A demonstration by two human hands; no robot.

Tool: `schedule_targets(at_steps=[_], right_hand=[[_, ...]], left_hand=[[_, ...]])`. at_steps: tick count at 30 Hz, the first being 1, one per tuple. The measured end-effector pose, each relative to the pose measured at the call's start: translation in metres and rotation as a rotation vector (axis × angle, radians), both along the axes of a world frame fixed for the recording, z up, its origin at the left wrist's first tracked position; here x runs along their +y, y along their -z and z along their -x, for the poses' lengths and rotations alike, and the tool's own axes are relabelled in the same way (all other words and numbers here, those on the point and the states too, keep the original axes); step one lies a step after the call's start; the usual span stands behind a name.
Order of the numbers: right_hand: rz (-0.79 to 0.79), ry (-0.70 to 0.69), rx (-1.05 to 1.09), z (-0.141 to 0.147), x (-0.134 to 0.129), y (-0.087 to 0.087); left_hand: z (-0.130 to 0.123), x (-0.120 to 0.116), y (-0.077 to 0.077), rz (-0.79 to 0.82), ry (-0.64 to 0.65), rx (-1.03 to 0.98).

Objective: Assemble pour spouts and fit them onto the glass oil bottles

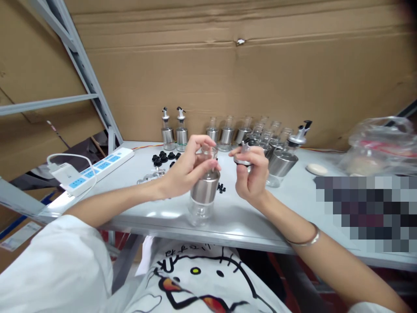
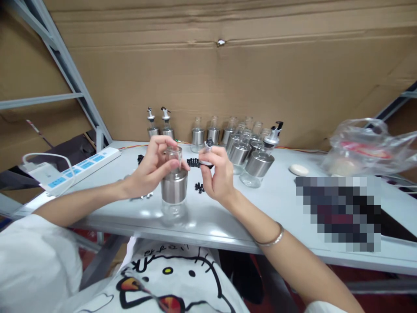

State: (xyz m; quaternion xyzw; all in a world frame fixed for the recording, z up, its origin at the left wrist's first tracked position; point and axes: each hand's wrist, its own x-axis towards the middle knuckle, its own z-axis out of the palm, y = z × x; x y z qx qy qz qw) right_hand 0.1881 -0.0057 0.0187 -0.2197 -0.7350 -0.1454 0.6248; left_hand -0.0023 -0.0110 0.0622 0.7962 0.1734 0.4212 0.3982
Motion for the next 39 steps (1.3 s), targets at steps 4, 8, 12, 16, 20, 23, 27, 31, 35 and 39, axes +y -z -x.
schedule_targets(at_steps=[4,8,12,16,20,23,27,31,35,39], right_hand=[[0.069,-0.08,-0.05,0.001,-0.003,-0.001],[0.159,-0.127,-0.163,0.007,-0.012,-0.003],[0.13,-0.186,-0.26,0.012,-0.019,-0.007],[0.149,-0.23,-0.25,0.012,-0.022,-0.013],[0.227,-0.216,-0.264,0.012,-0.025,-0.017],[0.346,-0.321,-0.203,0.015,-0.027,-0.016],[0.429,-0.454,-0.115,0.019,-0.029,-0.014],[0.499,-0.55,-0.063,0.02,-0.029,-0.013],[0.602,-0.584,-0.009,0.02,-0.029,-0.015],[0.631,-0.565,0.002,0.018,-0.029,-0.015]], left_hand=[[0.001,-0.011,0.02,0.066,0.083,-0.075],[-0.003,-0.009,0.035,0.055,0.069,-0.172],[-0.009,-0.012,0.049,0.028,0.034,-0.245],[-0.007,-0.014,0.062,0.028,0.001,-0.226],[-0.004,-0.013,0.069,0.169,-0.024,-0.114],[-0.004,-0.009,0.069,0.311,0.063,-0.018],[-0.004,-0.004,0.068,0.466,0.26,0.099],[-0.006,-0.002,0.073,0.532,0.273,0.108],[-0.008,-0.002,0.076,0.524,0.246,0.082],[-0.007,-0.004,0.072,0.514,0.257,0.099]])
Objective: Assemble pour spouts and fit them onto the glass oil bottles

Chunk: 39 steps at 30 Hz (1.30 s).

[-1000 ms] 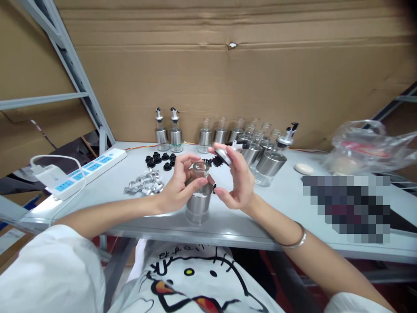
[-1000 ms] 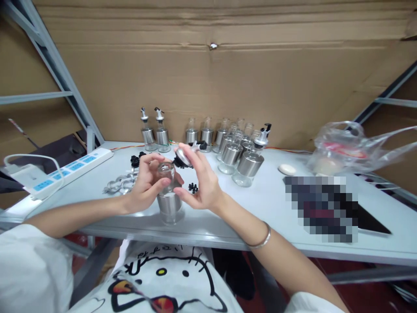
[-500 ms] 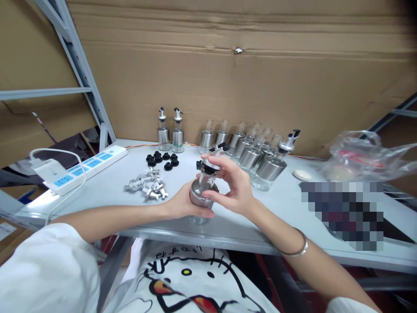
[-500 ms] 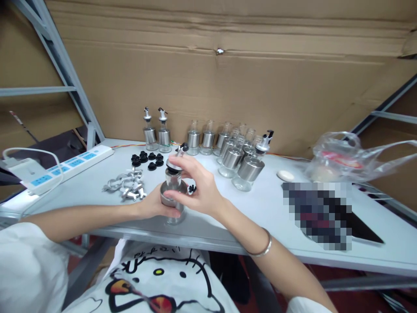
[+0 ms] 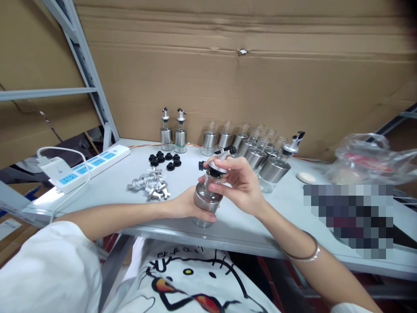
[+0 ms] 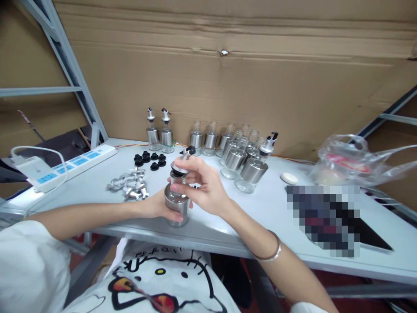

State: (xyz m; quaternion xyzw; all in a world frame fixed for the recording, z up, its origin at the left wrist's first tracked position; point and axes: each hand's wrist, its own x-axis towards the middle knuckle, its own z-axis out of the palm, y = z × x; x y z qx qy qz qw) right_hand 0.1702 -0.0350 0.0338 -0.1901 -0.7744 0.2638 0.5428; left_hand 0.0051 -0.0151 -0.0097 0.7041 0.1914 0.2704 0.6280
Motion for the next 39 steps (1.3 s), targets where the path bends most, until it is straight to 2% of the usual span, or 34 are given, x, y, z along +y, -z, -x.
schedule_targets(at_steps=[6,13,21,28,31,34,36,39], right_hand=[[-0.061,-0.018,-0.066,-0.002,-0.002,-0.003],[-0.345,0.076,-0.173,-0.001,-0.002,-0.011],[-0.395,0.137,-0.102,0.002,-0.001,0.001],[-0.474,0.176,-0.051,0.008,-0.002,0.001],[-0.466,0.162,-0.05,0.008,0.0,0.003],[-0.336,0.144,-0.01,0.003,0.003,0.001],[-0.273,0.197,0.074,-0.002,0.008,-0.006],[-0.342,0.36,0.194,-0.009,0.023,-0.026]], left_hand=[[0.0,-0.005,-0.008,-0.046,-0.027,-0.012],[-0.001,-0.006,-0.011,-0.077,-0.02,0.015],[0.0,-0.005,-0.007,-0.086,-0.008,0.014],[0.0,-0.002,-0.002,-0.125,-0.007,-0.011],[-0.001,-0.003,-0.003,-0.086,-0.004,-0.059],[-0.004,-0.003,0.001,-0.022,-0.03,-0.128],[-0.005,-0.002,0.006,0.055,-0.053,-0.13],[-0.006,0.0,0.012,0.204,-0.078,-0.115]])
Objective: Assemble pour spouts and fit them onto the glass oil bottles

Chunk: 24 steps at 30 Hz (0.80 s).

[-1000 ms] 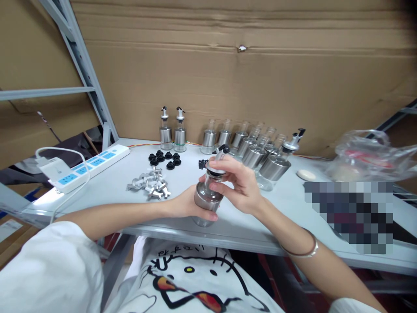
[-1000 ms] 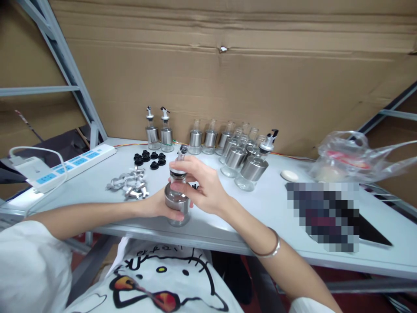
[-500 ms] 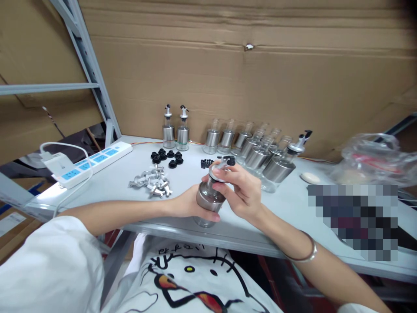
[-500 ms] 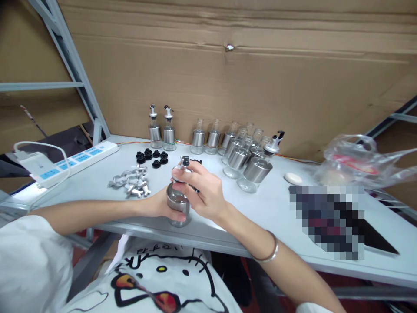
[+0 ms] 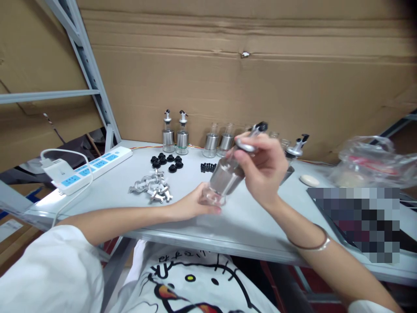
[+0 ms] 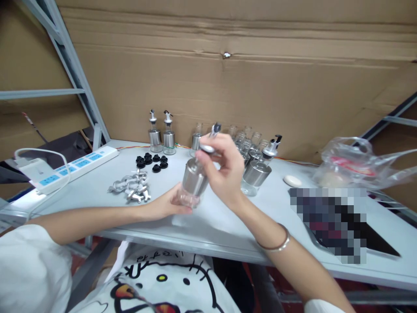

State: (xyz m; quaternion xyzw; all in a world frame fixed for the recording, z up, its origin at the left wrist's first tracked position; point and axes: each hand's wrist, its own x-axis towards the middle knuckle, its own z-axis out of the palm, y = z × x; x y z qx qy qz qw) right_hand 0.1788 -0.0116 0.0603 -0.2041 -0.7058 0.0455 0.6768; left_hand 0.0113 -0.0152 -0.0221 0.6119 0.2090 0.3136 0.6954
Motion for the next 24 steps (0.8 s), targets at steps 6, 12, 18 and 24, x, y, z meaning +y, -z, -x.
schedule_targets(at_steps=[6,12,18,24], right_hand=[[-0.083,0.237,-0.043,0.01,0.07,-0.026],[0.058,0.278,-0.208,0.042,0.153,-0.005],[0.206,0.361,-0.213,0.051,0.197,0.014],[0.222,0.391,-0.137,0.043,0.212,0.027]], left_hand=[[0.003,-0.001,-0.003,0.007,0.035,0.06],[0.004,-0.001,-0.007,-0.033,0.063,0.117],[0.004,0.0,-0.006,-0.055,0.096,0.135],[0.003,-0.001,-0.008,-0.05,0.109,0.138]])
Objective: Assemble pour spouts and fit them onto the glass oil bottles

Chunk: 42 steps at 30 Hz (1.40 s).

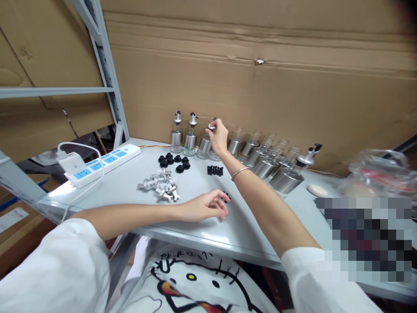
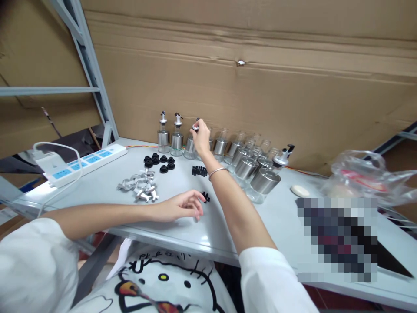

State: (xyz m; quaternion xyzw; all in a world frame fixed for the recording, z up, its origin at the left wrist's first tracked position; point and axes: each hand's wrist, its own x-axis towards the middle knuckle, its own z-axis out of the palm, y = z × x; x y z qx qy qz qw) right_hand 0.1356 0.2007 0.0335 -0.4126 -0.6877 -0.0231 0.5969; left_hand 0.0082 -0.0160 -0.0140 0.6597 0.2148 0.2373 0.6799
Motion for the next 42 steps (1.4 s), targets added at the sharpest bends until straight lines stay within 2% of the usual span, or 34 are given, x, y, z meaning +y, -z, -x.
schedule_targets(at_steps=[7,9,12,15,17,20,21,23,25,28,34,42], right_hand=[[0.039,0.008,-0.107,-0.001,-0.003,0.001],[0.065,0.014,-0.139,0.001,-0.005,0.0],[0.069,0.058,-0.123,0.005,-0.018,-0.002],[0.012,0.064,-0.062,0.005,-0.049,-0.002],[-0.027,-0.042,-0.161,-0.002,-0.078,-0.003],[-0.132,-0.211,-0.517,-0.021,-0.122,-0.003],[-0.173,-0.224,-0.609,-0.028,-0.133,-0.002],[-0.233,-0.186,-0.622,-0.042,-0.147,0.0],[-0.245,-0.133,-0.575,-0.054,-0.151,0.004],[-0.221,-0.08,-0.537,-0.065,-0.148,0.009],[-0.224,-0.051,-0.529,-0.072,-0.151,0.009],[-0.237,-0.052,-0.505,-0.073,-0.157,0.007]], left_hand=[[0.0,-0.001,0.002,-0.084,0.022,0.068],[0.0,-0.002,0.003,-0.183,0.036,0.106],[0.004,-0.004,-0.003,-0.475,0.114,0.151],[0.017,0.003,-0.027,-0.785,0.211,0.198],[0.033,0.017,-0.05,-0.876,0.198,0.264],[0.071,0.051,-0.081,-0.871,-0.001,0.434],[0.085,0.064,-0.087,-0.849,-0.043,0.496],[0.112,0.086,-0.094,-0.773,-0.093,0.608],[0.134,0.1,-0.094,-0.699,-0.086,0.683],[0.149,0.103,-0.086,-0.634,-0.005,0.766],[0.146,0.087,-0.08,-0.759,0.015,0.823],[0.146,0.099,-0.062,-0.782,0.006,0.941]])
